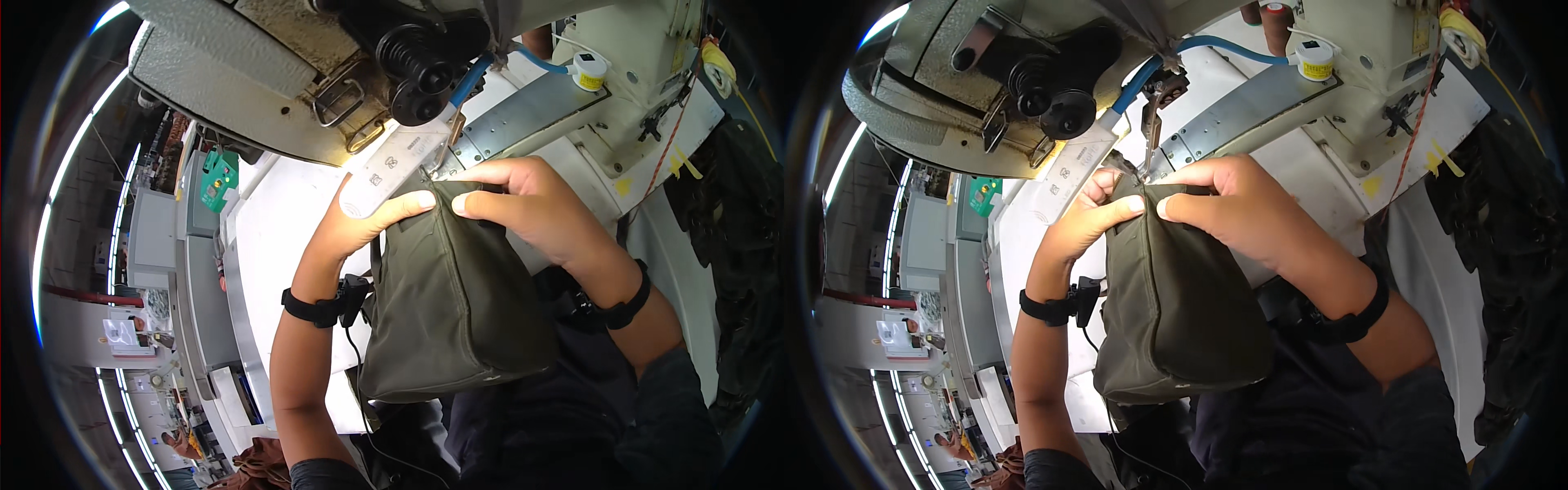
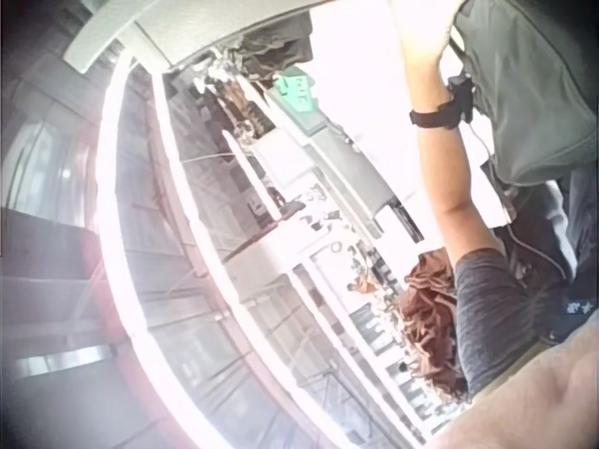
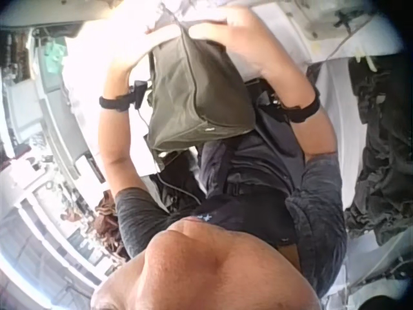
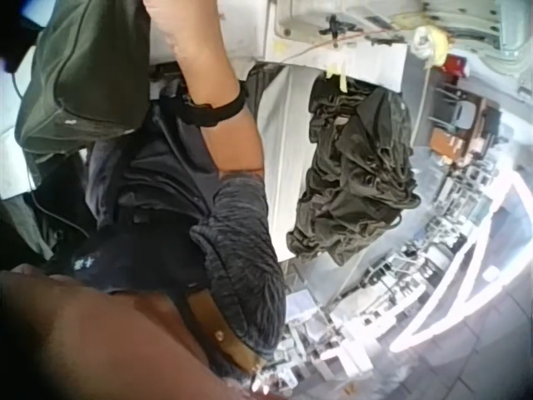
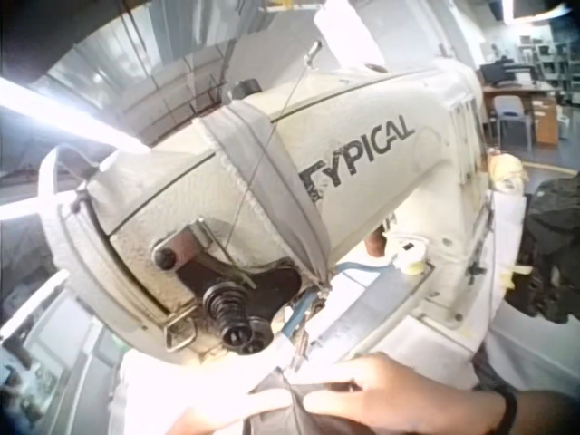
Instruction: The person sews a dark green fabric bag using an industrial sewing machine. They repeatedly align the zipper and bag edges, feed the bag through the machine, and trim excess thread with scissors. The person handles the bag multiple times to stitch different sections and inspect the seams.
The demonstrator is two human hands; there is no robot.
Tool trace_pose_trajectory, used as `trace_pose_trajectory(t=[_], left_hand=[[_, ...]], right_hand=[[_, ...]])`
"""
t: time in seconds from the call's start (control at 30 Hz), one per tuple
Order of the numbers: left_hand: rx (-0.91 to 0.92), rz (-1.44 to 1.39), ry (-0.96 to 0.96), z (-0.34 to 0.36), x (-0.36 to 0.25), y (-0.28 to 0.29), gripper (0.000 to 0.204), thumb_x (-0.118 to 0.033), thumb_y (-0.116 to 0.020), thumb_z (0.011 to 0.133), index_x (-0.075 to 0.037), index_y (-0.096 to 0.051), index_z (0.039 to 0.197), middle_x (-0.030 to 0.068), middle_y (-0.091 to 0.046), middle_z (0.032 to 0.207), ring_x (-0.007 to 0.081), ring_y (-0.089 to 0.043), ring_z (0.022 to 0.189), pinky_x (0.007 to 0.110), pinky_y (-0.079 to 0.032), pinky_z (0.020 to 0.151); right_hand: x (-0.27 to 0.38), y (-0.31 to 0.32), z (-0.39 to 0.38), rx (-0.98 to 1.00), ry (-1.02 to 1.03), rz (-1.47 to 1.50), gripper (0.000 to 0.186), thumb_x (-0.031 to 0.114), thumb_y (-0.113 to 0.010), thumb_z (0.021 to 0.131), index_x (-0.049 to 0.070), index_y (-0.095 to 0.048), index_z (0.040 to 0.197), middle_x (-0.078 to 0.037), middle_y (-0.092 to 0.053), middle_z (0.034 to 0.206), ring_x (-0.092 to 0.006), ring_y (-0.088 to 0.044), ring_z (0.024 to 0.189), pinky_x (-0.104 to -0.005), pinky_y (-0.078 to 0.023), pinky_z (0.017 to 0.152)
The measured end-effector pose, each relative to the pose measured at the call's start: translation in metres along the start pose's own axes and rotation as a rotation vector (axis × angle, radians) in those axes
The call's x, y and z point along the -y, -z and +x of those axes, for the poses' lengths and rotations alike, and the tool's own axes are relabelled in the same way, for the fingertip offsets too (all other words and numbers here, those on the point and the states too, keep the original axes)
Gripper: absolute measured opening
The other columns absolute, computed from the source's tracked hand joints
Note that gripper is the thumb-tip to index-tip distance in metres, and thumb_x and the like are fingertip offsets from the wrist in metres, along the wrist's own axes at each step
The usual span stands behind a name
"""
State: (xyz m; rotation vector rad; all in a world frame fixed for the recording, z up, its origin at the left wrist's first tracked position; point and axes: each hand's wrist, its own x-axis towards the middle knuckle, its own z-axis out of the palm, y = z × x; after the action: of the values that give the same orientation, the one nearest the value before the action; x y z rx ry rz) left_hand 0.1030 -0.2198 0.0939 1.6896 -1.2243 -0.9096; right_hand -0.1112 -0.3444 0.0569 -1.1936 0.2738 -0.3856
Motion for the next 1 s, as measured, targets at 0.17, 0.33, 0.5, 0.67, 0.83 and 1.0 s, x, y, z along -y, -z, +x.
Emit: trace_pose_trajectory(t=[0.17, 0.33, 0.5, 0.67, 0.83, 1.0], left_hand=[[0.049, 0.046, -0.032, 0.001, -0.010, -0.001, 0.035, -0.029, -0.091, 0.086, -0.010, -0.064, 0.096, -0.0072, -0.053, 0.083, 0.0063, -0.049, 0.077, 0.026, -0.041, 0.069], [0.098, 0.261, -0.069, 0.002, -0.029, 0.006, 0.059, -0.035, -0.094, 0.082, -0.004, -0.060, 0.119, -0.0002, -0.054, 0.103, 0.0117, -0.049, 0.093, 0.030, -0.042, 0.082], [0.057, 0.338, -0.140, 0.002, -0.027, 0.005, 0.088, -0.034, -0.093, 0.084, -0.001, -0.050, 0.154, 0.0119, -0.067, 0.141, 0.0209, -0.061, 0.127, 0.036, -0.047, 0.111], [0.086, 0.393, -0.067, 0.003, -0.029, 0.010, 0.091, -0.036, -0.093, 0.084, -0.002, -0.049, 0.156, 0.0124, -0.065, 0.144, 0.0211, -0.060, 0.130, 0.036, -0.047, 0.111], [0.134, 0.346, -0.111, 0.010, -0.024, 0.012, 0.094, -0.037, -0.093, 0.083, -0.004, -0.047, 0.158, 0.0120, -0.064, 0.146, 0.0216, -0.060, 0.131, 0.037, -0.047, 0.112], [0.163, 0.351, -0.093, 0.011, -0.029, 0.014, 0.096, -0.039, -0.093, 0.082, -0.005, -0.046, 0.159, 0.0118, -0.064, 0.146, 0.0221, -0.060, 0.131, 0.037, -0.048, 0.111]], right_hand=[[0.010, -0.003, -0.005, -0.221, 0.398, -0.734, 0.021, 0.019, -0.074, 0.087, 0.005, -0.076, 0.102, -0.006, -0.072, 0.083, -0.0180, -0.065, 0.073, -0.0346, -0.048, 0.080], [0.016, -0.003, 0.005, -0.377, 0.738, -1.103, 0.021, 0.019, -0.076, 0.082, 0.007, -0.075, 0.099, -0.008, -0.069, 0.081, -0.0284, -0.064, 0.085, -0.0401, -0.043, 0.093], [0.016, 0.010, 0.017, -0.346, 0.726, -1.059, 0.021, 0.019, -0.076, 0.080, 0.008, -0.076, 0.098, -0.006, -0.072, 0.083, -0.0253, -0.065, 0.090, -0.0371, -0.041, 0.094], [0.014, 0.007, 0.023, -0.331, 0.740, -1.069, 0.020, 0.017, -0.074, 0.080, 0.007, -0.077, 0.098, -0.006, -0.075, 0.086, -0.0241, -0.065, 0.089, -0.0361, -0.041, 0.092], [0.023, 0.008, 0.026, -0.068, 0.421, -0.522, 0.019, 0.013, -0.072, 0.082, 0.003, -0.075, 0.098, -0.005, -0.071, 0.082, -0.0140, -0.059, 0.075, -0.0313, -0.045, 0.074], [0.022, 0.003, 0.024, -0.207, 0.437, -0.701, 0.015, 0.017, -0.075, 0.084, 0.005, -0.072, 0.093, -0.004, -0.070, 0.080, -0.0155, -0.058, 0.079, -0.0329, -0.045, 0.080]])
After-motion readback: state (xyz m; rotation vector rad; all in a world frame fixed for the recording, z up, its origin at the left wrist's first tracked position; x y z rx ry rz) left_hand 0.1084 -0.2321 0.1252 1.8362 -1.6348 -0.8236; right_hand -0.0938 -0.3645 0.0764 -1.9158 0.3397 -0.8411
